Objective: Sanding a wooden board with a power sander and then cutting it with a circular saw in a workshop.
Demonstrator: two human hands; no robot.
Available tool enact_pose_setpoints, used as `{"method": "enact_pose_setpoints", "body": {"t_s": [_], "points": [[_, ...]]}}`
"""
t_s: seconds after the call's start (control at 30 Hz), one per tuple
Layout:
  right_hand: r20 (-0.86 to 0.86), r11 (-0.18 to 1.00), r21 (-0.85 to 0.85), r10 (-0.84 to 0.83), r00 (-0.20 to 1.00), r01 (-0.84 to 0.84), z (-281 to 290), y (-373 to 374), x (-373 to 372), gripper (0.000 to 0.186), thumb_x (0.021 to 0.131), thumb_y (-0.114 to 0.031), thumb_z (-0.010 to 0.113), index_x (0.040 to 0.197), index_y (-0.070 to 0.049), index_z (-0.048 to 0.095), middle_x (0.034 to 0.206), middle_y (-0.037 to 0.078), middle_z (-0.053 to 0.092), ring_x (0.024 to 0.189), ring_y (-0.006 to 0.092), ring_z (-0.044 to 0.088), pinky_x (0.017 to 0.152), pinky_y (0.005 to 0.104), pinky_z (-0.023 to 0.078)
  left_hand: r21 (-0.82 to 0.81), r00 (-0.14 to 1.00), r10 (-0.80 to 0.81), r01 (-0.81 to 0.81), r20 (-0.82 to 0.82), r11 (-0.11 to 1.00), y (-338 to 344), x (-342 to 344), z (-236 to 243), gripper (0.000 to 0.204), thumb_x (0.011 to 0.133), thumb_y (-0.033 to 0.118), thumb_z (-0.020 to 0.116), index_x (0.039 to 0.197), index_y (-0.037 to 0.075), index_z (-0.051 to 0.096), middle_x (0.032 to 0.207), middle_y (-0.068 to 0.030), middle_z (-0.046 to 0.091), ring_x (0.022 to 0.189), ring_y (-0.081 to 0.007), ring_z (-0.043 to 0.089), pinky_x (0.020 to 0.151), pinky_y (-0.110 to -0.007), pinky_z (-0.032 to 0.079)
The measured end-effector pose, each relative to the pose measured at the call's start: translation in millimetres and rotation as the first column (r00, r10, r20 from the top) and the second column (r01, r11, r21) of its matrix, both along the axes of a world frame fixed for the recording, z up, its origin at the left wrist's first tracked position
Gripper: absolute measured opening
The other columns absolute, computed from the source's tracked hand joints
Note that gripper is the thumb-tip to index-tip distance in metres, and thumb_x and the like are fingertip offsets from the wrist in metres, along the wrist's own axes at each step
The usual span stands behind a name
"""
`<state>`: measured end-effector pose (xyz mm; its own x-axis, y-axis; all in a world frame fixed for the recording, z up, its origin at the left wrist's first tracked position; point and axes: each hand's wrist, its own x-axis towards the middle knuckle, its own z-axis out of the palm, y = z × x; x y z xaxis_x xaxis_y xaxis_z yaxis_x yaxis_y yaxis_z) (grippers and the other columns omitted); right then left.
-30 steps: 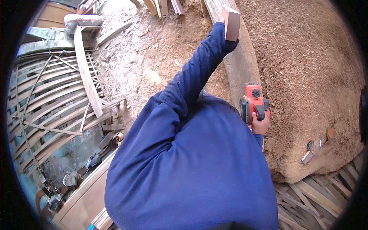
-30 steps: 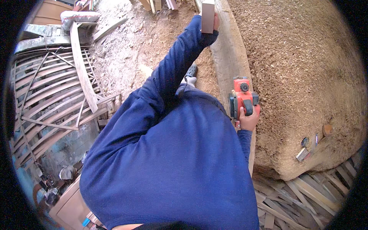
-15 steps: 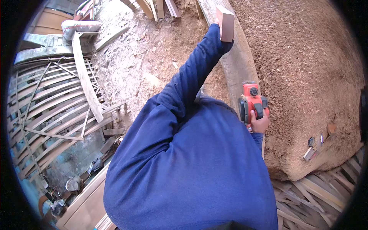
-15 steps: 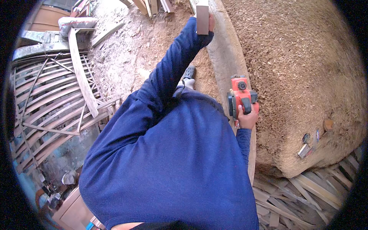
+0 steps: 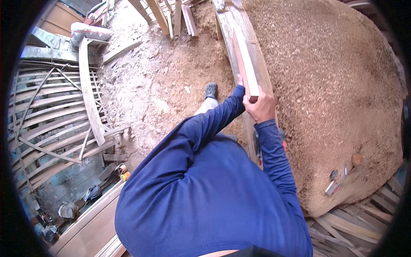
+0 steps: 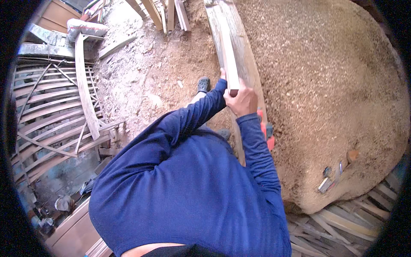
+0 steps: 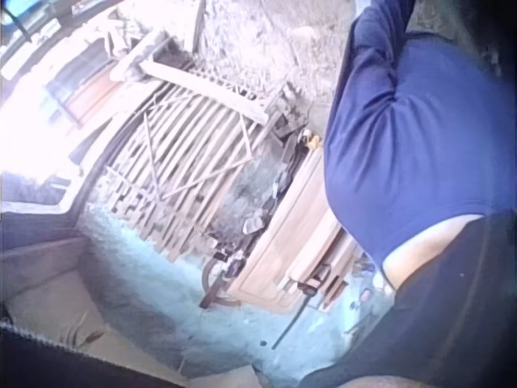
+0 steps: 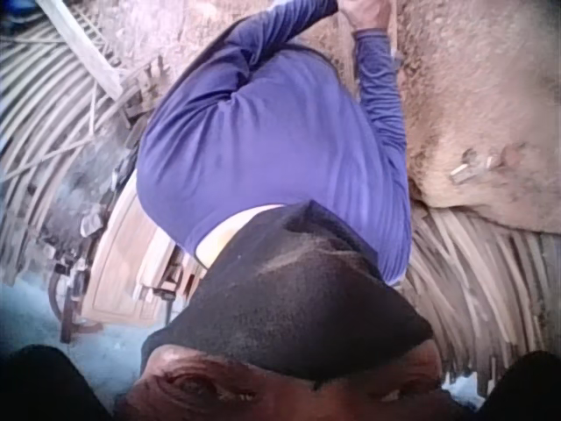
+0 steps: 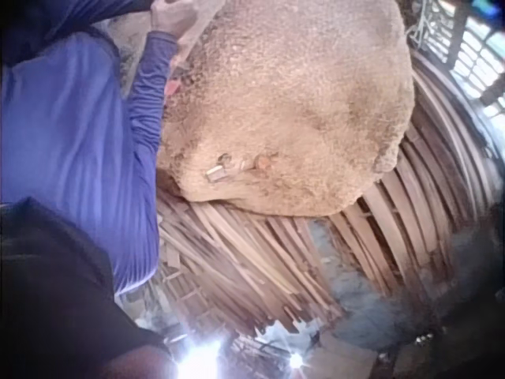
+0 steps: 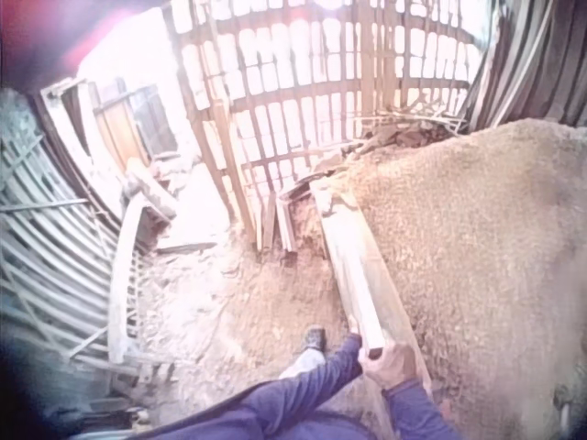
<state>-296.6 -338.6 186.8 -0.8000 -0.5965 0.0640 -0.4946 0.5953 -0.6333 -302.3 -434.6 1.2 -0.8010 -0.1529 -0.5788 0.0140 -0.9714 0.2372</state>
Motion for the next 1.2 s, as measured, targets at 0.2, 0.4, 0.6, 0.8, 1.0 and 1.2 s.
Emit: {"method": "enact_pose_setpoints", "body": {"t_s": [0.2,0.4,0.6,0.8,1.0,1.2], "points": [[0.047,0.993,0.080,-0.091,0.995,0.088,-82.5,-58.8,-45.6,0.041,0.072,-0.024,0.073,0.108,-0.004,0.065,0.080,0.021,0.068,0.074,0.0363,0.069,0.068,0.0424,0.056,-0.806,0.864,0.053,0.443,0.501,0.393,-88.1,-19.6,-58.3,0.055,0.093,0.048,0.057,0.123,0.001,0.054,0.105,-0.0165,0.067,0.097,-0.0289,0.064,0.088,-0.039,0.052],[0.085,0.993,0.074,-0.099,0.991,0.092,-149.5,-111.0,-91.9,0.040,0.075,-0.024,0.073,0.109,-0.006,0.064,0.088,0.020,0.068,0.080,0.0372,0.068,0.072,0.0439,0.055,-0.806,0.960,-0.123,0.279,0.253,0.521,-147.5,-22.5,-56.9,0.052,0.091,0.026,0.063,0.132,0.000,0.044,0.116,-0.0188,0.060,0.104,-0.0247,0.062,0.093,-0.036,0.049],[0.057,0.983,0.161,-0.100,0.993,0.090,-170.8,-143.8,-98.1,0.043,0.078,-0.028,0.071,0.112,-0.004,0.060,0.106,0.019,0.062,0.090,0.0390,0.064,0.077,0.0456,0.053,-0.871,0.985,-0.066,0.170,0.157,0.461,-137.9,-48.1,-82.8,0.060,0.090,0.021,0.063,0.139,-0.001,0.036,0.130,-0.0248,0.049,0.114,-0.0302,0.057,0.099,-0.038,0.045],[-0.012,0.992,-0.002,-0.125,0.992,0.125,-92.8,-52.5,-65.9,0.070,0.079,-0.028,0.075,0.134,0.003,0.043,0.120,0.026,0.055,0.113,0.0387,0.055,0.091,0.0451,0.048,-0.982,0.996,-0.010,0.091,0.090,0.165,-128.2,-17.9,-67.8,0.084,0.080,0.022,0.067,0.146,-0.001,0.021,0.139,-0.0293,0.037,0.130,-0.0403,0.041,0.110,-0.042,0.034],[0.017,0.770,0.532,-0.425,0.905,0.352,-20.8,167.2,65.9,0.074,0.074,-0.023,0.079,0.134,0.002,0.042,0.120,0.023,0.055,0.105,0.0304,0.059,0.085,0.0410,0.049,-0.866,0.924,0.028,0.366,0.380,-0.340,-88.3,-14.4,-47.5,0.121,0.072,0.053,0.073,0.147,-0.009,0.001,0.147,-0.0360,0.024,0.136,-0.0461,0.031,0.113,-0.045,0.029],[0.430,0.924,0.281,-0.364,0.826,0.261,-69.0,230.5,95.7,0.044,0.078,-0.017,0.076,0.111,0.003,0.056,0.073,0.007,0.065,0.065,0.0218,0.065,0.065,0.0337,0.052,-0.906,0.925,0.167,0.370,0.341,-0.204,-76.7,-34.0,-86.8,0.113,0.078,0.055,0.067,0.148,-0.007,0.004,0.142,-0.0351,0.035,0.126,-0.0486,0.044,0.104,-0.051,0.037]]}}
